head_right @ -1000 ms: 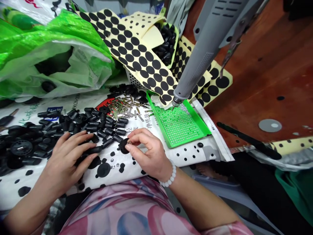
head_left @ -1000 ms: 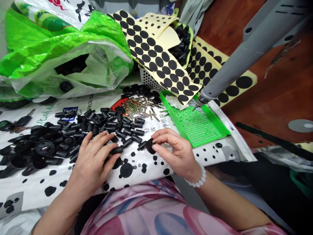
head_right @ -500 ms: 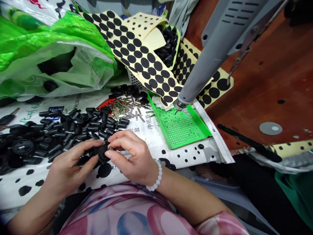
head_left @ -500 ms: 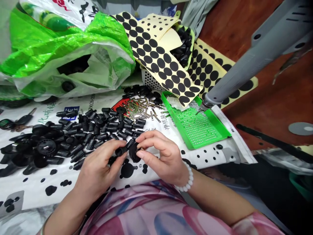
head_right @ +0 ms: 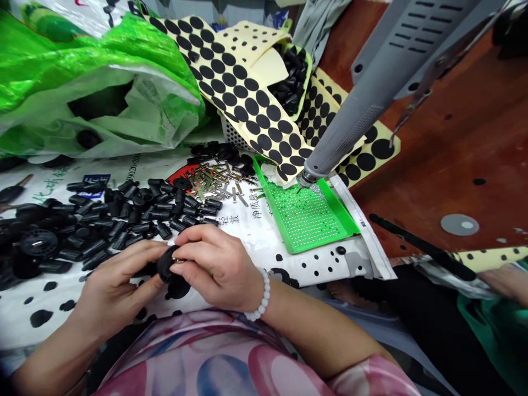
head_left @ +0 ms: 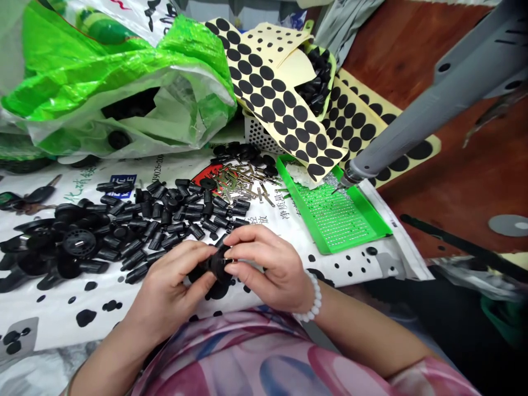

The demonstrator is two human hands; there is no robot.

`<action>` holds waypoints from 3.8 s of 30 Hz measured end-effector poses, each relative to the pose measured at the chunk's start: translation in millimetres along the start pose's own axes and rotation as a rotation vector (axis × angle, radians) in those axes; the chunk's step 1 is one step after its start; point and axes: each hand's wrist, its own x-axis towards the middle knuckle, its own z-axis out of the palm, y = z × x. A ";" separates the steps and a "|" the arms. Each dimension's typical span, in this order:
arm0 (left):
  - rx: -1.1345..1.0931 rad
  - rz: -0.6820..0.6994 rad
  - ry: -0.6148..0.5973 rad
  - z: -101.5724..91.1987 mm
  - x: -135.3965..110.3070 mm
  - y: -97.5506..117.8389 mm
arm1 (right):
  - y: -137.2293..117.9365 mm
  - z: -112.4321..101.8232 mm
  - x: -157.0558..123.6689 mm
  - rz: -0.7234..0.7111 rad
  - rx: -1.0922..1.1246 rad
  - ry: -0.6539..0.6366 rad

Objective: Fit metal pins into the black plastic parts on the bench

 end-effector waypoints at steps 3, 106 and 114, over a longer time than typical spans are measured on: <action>-0.151 -0.079 -0.027 -5.9 -3.0 0.4 | -1.4 -0.9 2.1 -0.071 -0.061 -0.044; -0.092 0.012 0.063 16.1 -4.7 12.1 | -2.9 -14.7 8.2 0.070 -0.524 -0.321; 0.048 0.065 0.106 22.7 -0.1 12.2 | -8.4 -17.3 9.5 0.069 -0.407 -0.372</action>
